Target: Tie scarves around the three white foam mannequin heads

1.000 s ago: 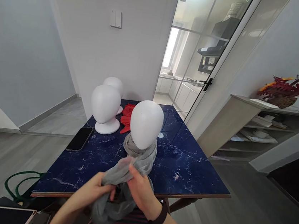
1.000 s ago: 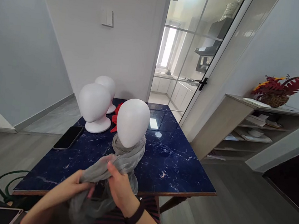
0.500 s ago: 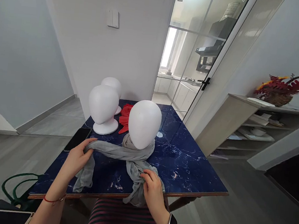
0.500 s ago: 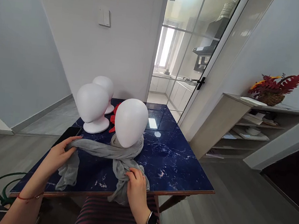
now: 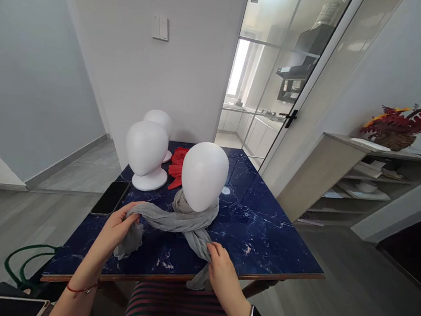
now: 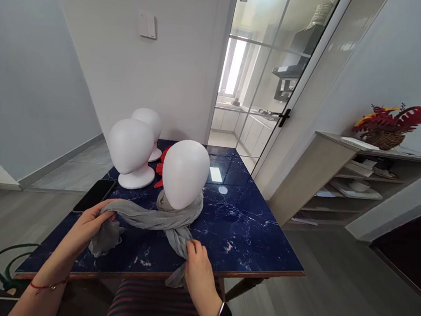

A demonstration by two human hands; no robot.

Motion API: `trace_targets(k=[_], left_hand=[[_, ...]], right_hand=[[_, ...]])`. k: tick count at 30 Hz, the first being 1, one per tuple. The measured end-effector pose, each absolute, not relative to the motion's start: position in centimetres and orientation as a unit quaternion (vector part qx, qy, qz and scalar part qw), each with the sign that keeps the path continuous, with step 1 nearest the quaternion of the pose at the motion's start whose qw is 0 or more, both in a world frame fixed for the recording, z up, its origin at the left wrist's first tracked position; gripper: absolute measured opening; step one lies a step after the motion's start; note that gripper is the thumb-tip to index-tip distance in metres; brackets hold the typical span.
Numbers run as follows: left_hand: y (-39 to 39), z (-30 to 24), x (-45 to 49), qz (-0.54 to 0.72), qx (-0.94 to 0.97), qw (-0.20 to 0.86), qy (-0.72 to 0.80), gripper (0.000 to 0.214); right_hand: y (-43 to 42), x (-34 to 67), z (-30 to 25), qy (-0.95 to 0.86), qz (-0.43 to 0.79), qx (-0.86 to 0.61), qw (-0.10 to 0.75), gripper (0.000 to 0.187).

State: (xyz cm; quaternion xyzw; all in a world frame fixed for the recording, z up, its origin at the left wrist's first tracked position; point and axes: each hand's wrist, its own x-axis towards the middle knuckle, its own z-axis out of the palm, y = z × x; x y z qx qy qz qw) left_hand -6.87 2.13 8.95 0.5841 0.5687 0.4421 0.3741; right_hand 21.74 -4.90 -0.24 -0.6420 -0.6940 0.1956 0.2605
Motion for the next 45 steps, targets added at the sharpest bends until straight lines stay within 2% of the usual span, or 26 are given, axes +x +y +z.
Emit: trace_targets(k=[2, 5, 7, 8, 9, 11, 13, 15, 20, 22, 24, 27, 31, 33, 35, 37, 40, 43, 45], left_hand=[[2.1, 9.1, -6.7, 0.445, 0.589, 0.367, 0.566, 0.043], [2.3, 9.2, -6.6, 0.437, 0.606, 0.347, 0.566, 0.039], [2.4, 9.3, -6.6, 0.427, 0.617, 0.323, 0.576, 0.037], [2.5, 9.3, -6.6, 0.423, 0.621, 0.309, 0.583, 0.037], [2.5, 9.3, -6.7, 0.419, 0.624, 0.296, 0.59, 0.038], [2.5, 9.4, -6.8, 0.411, 0.628, 0.277, 0.6, 0.04], [2.5, 9.6, -6.8, 0.404, 0.631, 0.267, 0.606, 0.041], [2.3, 9.9, -6.9, 0.392, 0.633, 0.265, 0.613, 0.043], [1.5, 10.3, -6.6, 0.365, 0.636, 0.277, 0.621, 0.046], [1.1, 10.4, -6.5, 0.367, 0.639, 0.278, 0.616, 0.045], [0.8, 10.6, -6.3, 0.372, 0.646, 0.272, 0.609, 0.043], [0.2, 10.7, -6.4, 0.37, 0.662, 0.263, 0.596, 0.04], [-0.1, 10.0, -6.9, 0.336, 0.702, 0.241, 0.581, 0.035], [-0.2, 9.3, -7.1, 0.304, 0.734, 0.179, 0.58, 0.03], [-0.4, 8.5, -7.1, 0.255, 0.754, 0.084, 0.6, 0.028], [-0.6, 7.9, -6.7, 0.186, 0.757, 0.004, 0.626, 0.027], [-1.0, 7.0, -5.6, 0.069, 0.743, -0.02, 0.666, 0.028], [-1.2, 6.3, -4.9, 0.006, 0.718, -0.008, 0.696, 0.034], [-1.1, 5.8, -4.9, 0.009, 0.72, 0.018, 0.693, 0.036]], right_hand=[[-3.8, 22.4, 1.0, -0.684, 0.317, -0.584, 0.301, 0.048], [-2.1, 23.6, 4.1, -0.575, 0.499, -0.521, 0.386, 0.036], [-1.3, 24.6, 6.0, -0.516, 0.579, -0.486, 0.403, 0.041], [-1.1, 25.2, 6.7, -0.525, 0.599, -0.465, 0.385, 0.047], [-0.9, 25.8, 7.2, -0.563, 0.6, -0.448, 0.35, 0.055], [-1.0, 26.8, 7.4, -0.673, 0.515, -0.457, 0.268, 0.066], [-1.6, 27.3, 7.1, -0.742, 0.36, -0.525, 0.213, 0.059], [-2.5, 27.2, 7.0, -0.759, 0.256, -0.565, 0.197, 0.045], [-4.5, 26.0, 7.8, -0.78, 0.341, -0.473, 0.227, 0.026], [-4.6, 25.9, 7.1, -0.772, 0.319, -0.5, 0.229, 0.022], [-4.4, 25.9, 5.6, -0.759, 0.236, -0.563, 0.225, 0.022], [-4.3, 25.3, 2.8, -0.73, 0.091, -0.628, 0.254, 0.029], [-5.2, 22.6, -0.1, -0.746, 0.055, -0.593, 0.297, 0.056], [-5.5, 21.1, -1.2, -0.743, 0.038, -0.604, 0.284, 0.069], [-5.4, 20.2, -1.9, -0.728, 0.021, -0.633, 0.262, 0.067], [-4.9, 20.0, -2.2, -0.713, 0.03, -0.655, 0.247, 0.051], [-3.8, 20.3, -1.3, -0.704, 0.123, -0.647, 0.268, 0.036], [-2.8, 20.6, 0.6, -0.648, 0.297, -0.598, 0.366, 0.022], [-2.4, 20.6, 1.9, -0.559, 0.426, -0.553, 0.448, 0.02]])
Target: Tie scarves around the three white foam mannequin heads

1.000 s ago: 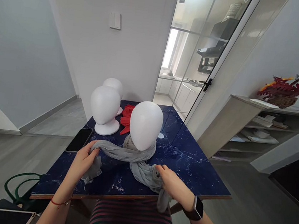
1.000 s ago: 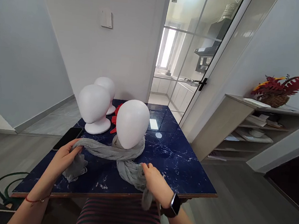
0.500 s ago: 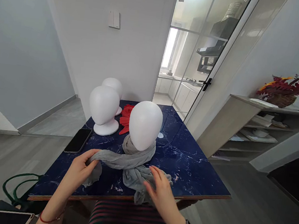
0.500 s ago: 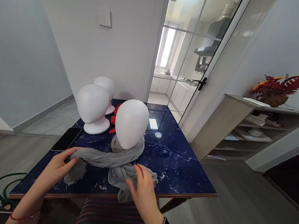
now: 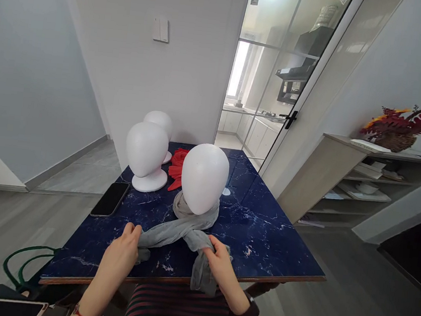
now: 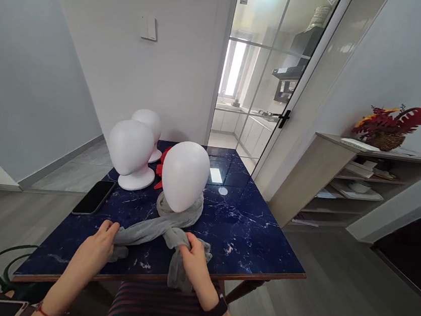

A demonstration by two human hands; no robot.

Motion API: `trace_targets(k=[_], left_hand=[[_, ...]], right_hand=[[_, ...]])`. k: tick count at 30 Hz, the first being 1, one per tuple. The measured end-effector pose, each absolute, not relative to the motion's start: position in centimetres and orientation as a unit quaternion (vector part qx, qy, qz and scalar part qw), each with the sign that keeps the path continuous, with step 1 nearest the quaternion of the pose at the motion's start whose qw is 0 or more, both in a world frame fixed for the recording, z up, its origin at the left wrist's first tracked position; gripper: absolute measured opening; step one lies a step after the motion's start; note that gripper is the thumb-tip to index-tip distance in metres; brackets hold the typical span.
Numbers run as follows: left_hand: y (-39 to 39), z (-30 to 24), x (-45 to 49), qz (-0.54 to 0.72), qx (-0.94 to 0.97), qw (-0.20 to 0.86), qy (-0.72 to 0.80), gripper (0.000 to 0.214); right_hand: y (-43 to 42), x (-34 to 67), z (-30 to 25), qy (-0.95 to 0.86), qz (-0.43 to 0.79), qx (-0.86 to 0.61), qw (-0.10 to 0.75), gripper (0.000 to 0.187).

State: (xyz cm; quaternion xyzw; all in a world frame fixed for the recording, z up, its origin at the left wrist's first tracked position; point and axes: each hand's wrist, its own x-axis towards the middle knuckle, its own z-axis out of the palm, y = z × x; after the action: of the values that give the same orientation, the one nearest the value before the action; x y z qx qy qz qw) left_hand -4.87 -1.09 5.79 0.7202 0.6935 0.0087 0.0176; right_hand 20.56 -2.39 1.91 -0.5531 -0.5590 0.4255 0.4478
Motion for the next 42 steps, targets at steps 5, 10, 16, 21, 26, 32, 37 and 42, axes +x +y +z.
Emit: trace_targets(k=[5, 10, 16, 21, 26, 32, 37, 42], left_hand=[[-0.5, 4.9, -4.7, 0.11, 0.733, 0.223, 0.633, 0.031], [-0.4, 3.9, -1.1, 0.273, 0.639, 0.499, 0.517, 0.012], [-0.2, 3.1, 3.3, 0.411, 0.239, 0.795, 0.377, 0.011], [0.7, 4.1, 4.2, 0.465, 0.121, 0.797, 0.366, 0.018], [0.9, 3.9, 5.2, 0.531, 0.177, 0.702, 0.441, 0.024], [0.8, 2.7, 4.9, 0.558, 0.21, 0.656, 0.462, 0.032], [1.0, 2.0, 4.6, 0.591, 0.186, 0.622, 0.479, 0.041], [1.0, 1.8, 4.2, 0.569, 0.187, 0.649, 0.47, 0.039]], right_hand=[[-1.9, 19.8, 4.4, -0.293, 0.666, -0.43, 0.535, 0.038], [-2.1, 18.6, 5.8, -0.22, 0.746, -0.366, 0.512, 0.045], [-3.3, 17.3, 6.6, -0.364, 0.714, -0.351, 0.485, 0.043], [-4.2, 17.3, 6.0, -0.607, 0.54, -0.401, 0.423, 0.022], [-3.8, 18.5, 5.1, -0.675, 0.417, -0.464, 0.394, 0.017], [-0.9, 17.9, 3.5, -0.716, 0.196, -0.473, 0.474, 0.028], [-0.1, 17.0, 2.3, -0.721, -0.037, -0.529, 0.446, 0.021], [0.0, 17.1, 2.9, -0.757, -0.076, -0.52, 0.388, 0.027]])
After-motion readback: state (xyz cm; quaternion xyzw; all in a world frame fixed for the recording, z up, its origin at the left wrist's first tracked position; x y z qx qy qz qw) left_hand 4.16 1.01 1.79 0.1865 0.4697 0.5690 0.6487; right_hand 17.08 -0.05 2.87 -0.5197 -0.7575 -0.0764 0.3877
